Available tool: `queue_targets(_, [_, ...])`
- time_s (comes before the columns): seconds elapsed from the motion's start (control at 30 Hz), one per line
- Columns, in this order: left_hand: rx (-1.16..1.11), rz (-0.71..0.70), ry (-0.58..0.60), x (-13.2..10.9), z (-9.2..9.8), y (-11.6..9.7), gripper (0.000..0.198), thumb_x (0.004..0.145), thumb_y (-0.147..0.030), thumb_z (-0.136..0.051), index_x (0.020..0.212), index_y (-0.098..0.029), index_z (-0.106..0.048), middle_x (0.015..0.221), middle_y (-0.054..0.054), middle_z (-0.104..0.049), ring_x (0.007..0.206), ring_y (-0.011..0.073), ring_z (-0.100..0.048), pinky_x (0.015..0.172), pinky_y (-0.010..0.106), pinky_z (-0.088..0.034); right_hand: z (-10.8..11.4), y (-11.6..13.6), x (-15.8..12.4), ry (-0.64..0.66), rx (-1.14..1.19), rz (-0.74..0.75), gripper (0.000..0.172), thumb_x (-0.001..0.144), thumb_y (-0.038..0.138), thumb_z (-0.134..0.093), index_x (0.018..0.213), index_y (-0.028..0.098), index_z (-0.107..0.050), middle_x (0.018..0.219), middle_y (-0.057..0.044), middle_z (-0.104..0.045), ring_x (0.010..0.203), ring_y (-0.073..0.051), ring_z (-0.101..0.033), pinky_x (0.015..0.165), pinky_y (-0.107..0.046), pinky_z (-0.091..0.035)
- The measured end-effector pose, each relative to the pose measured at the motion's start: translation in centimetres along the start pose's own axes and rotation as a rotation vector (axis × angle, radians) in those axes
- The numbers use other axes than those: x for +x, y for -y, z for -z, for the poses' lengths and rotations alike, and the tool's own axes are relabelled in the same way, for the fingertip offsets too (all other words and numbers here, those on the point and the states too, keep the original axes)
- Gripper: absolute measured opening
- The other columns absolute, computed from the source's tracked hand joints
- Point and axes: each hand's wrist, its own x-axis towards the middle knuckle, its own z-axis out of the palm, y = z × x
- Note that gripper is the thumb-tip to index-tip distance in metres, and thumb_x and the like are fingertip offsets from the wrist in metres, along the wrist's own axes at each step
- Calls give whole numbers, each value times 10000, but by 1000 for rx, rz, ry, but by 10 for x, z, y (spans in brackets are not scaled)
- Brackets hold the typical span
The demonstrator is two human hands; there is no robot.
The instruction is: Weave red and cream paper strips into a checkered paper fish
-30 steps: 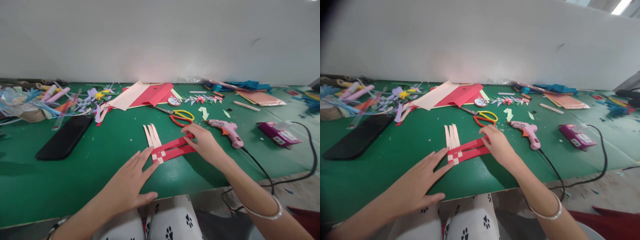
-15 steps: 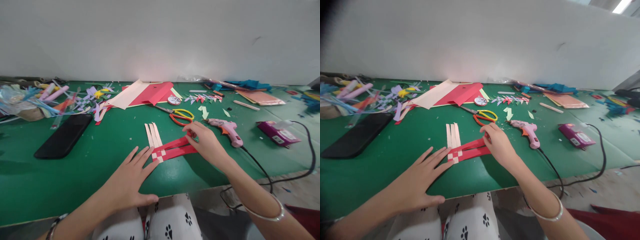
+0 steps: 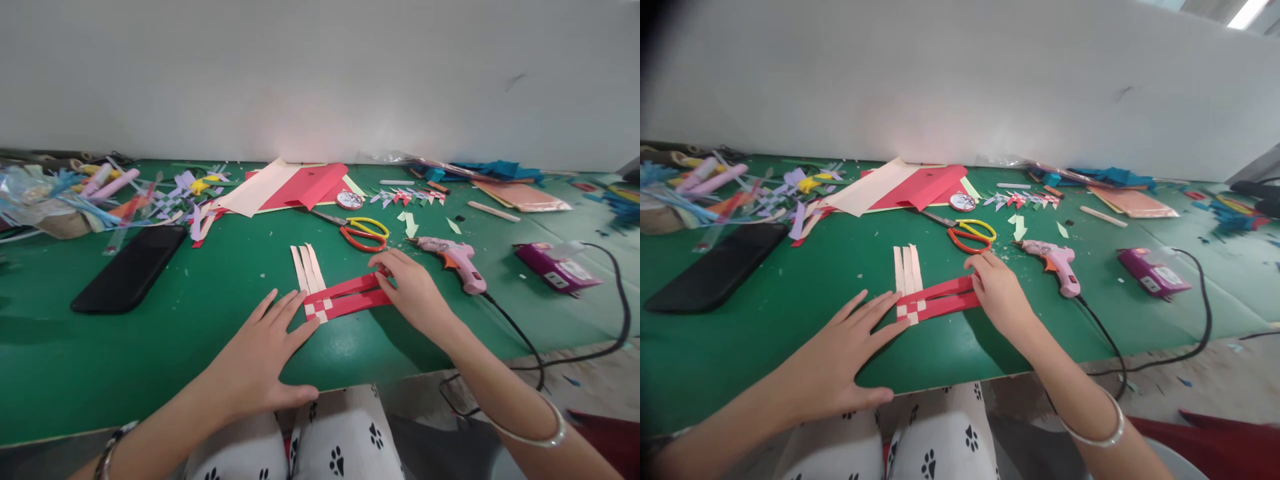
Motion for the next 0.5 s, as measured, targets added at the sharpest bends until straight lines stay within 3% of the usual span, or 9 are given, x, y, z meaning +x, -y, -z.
queue_targets(0.5, [-18, -4, -69, -2, -4, -1, 667, 677, -587, -517, 1193, -167, -467, 1213, 166, -478, 1170, 351, -393, 950, 568, -281, 0, -5, 2, -12, 21, -29, 128, 728, 80, -444, 756, 194, -497, 772, -36, -537, 637, -140, -510, 597, -263, -418])
